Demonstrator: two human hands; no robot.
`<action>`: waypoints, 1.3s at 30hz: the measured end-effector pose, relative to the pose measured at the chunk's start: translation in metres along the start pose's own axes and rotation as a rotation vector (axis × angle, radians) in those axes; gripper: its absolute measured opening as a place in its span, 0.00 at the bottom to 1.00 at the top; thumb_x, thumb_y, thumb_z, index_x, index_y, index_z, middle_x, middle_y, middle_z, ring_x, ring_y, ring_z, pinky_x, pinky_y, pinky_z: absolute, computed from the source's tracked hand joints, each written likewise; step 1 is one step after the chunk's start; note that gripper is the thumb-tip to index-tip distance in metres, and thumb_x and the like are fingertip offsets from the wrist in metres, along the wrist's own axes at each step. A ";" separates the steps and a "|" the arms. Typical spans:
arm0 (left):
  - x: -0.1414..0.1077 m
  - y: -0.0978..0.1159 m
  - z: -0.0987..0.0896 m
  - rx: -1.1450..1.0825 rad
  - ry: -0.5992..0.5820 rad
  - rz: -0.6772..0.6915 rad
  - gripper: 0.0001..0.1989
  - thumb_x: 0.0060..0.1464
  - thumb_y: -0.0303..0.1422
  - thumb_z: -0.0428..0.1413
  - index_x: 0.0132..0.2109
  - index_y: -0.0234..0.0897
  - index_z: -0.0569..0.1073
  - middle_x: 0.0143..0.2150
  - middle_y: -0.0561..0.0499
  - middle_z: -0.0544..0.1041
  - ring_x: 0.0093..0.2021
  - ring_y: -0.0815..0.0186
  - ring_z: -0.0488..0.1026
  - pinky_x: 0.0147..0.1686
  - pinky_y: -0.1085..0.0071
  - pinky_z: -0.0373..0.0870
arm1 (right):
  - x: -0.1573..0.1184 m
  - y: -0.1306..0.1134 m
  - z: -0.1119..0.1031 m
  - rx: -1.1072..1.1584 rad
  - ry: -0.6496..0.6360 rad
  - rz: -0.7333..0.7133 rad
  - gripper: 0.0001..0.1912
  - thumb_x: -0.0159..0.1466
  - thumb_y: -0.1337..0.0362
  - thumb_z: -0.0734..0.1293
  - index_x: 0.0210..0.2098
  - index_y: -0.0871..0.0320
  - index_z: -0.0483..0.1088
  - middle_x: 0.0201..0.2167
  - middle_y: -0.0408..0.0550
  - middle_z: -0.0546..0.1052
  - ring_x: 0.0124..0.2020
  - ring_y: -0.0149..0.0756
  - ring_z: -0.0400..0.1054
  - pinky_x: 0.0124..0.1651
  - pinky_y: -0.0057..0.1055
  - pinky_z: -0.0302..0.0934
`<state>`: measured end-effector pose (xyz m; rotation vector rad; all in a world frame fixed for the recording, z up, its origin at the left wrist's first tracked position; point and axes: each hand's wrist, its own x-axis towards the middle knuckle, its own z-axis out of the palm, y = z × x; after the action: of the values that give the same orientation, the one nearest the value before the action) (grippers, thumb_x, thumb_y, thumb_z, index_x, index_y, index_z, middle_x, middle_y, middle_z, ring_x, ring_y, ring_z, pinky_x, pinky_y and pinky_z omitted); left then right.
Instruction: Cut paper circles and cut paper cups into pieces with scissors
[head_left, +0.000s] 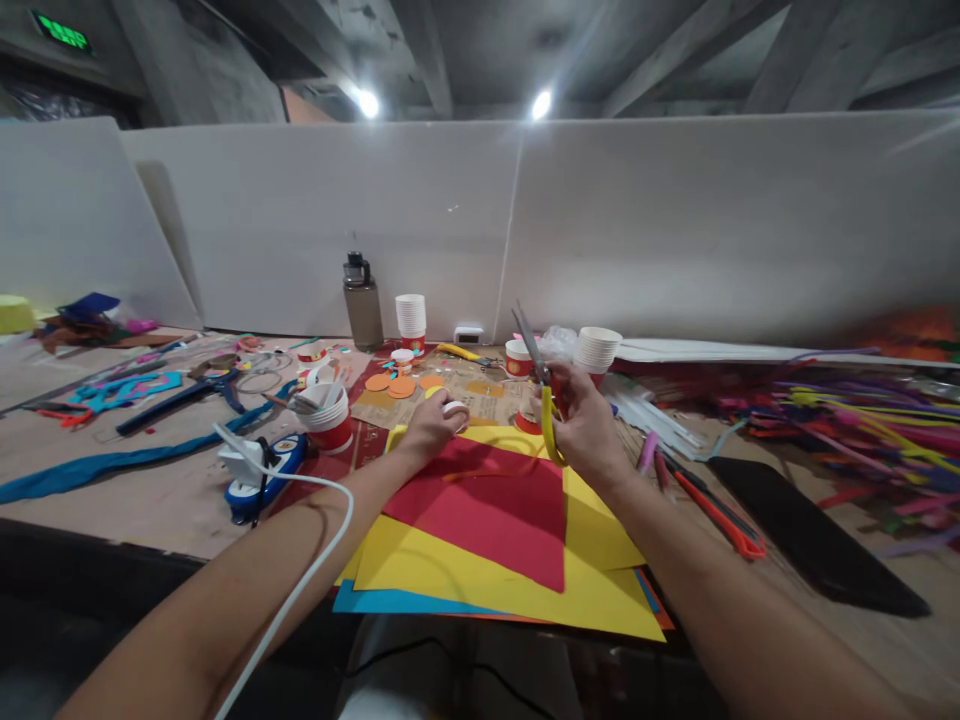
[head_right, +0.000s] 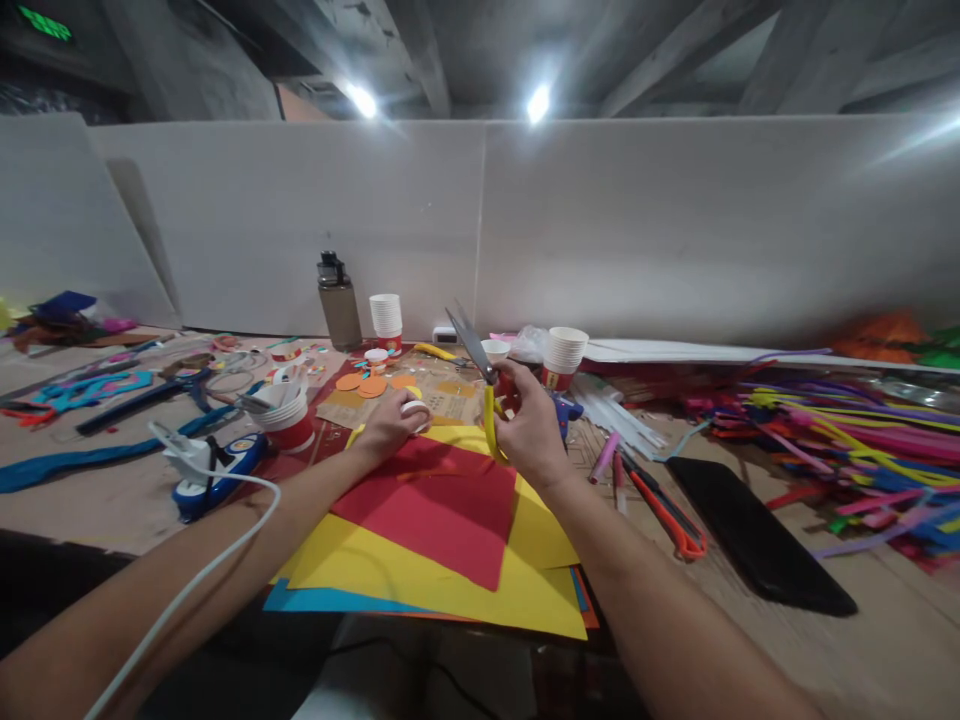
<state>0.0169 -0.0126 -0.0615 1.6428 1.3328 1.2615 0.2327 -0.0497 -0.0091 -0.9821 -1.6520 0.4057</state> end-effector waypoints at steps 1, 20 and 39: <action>0.000 0.001 0.000 -0.051 -0.008 -0.010 0.07 0.43 0.32 0.57 0.30 0.37 0.67 0.25 0.54 0.72 0.25 0.69 0.68 0.25 0.74 0.61 | 0.000 0.000 0.001 0.037 0.000 0.029 0.27 0.55 0.63 0.69 0.54 0.55 0.64 0.37 0.46 0.73 0.36 0.35 0.69 0.43 0.33 0.66; -0.029 0.049 -0.001 0.152 -0.782 0.152 0.11 0.50 0.37 0.57 0.38 0.36 0.78 0.37 0.49 0.79 0.38 0.64 0.74 0.38 0.72 0.67 | 0.003 -0.006 0.005 0.307 0.084 0.195 0.26 0.53 0.54 0.72 0.48 0.52 0.61 0.32 0.40 0.70 0.31 0.30 0.66 0.32 0.28 0.62; 0.005 0.031 -0.028 0.342 -0.303 -0.031 0.08 0.36 0.31 0.60 0.30 0.36 0.75 0.24 0.52 0.73 0.25 0.65 0.68 0.24 0.72 0.57 | 0.003 -0.003 0.005 0.273 0.054 0.252 0.25 0.53 0.55 0.71 0.48 0.55 0.64 0.31 0.41 0.70 0.30 0.30 0.64 0.30 0.27 0.60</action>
<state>0.0001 -0.0175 -0.0235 1.9465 1.4285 0.7543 0.2270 -0.0481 -0.0072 -0.9867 -1.3844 0.7471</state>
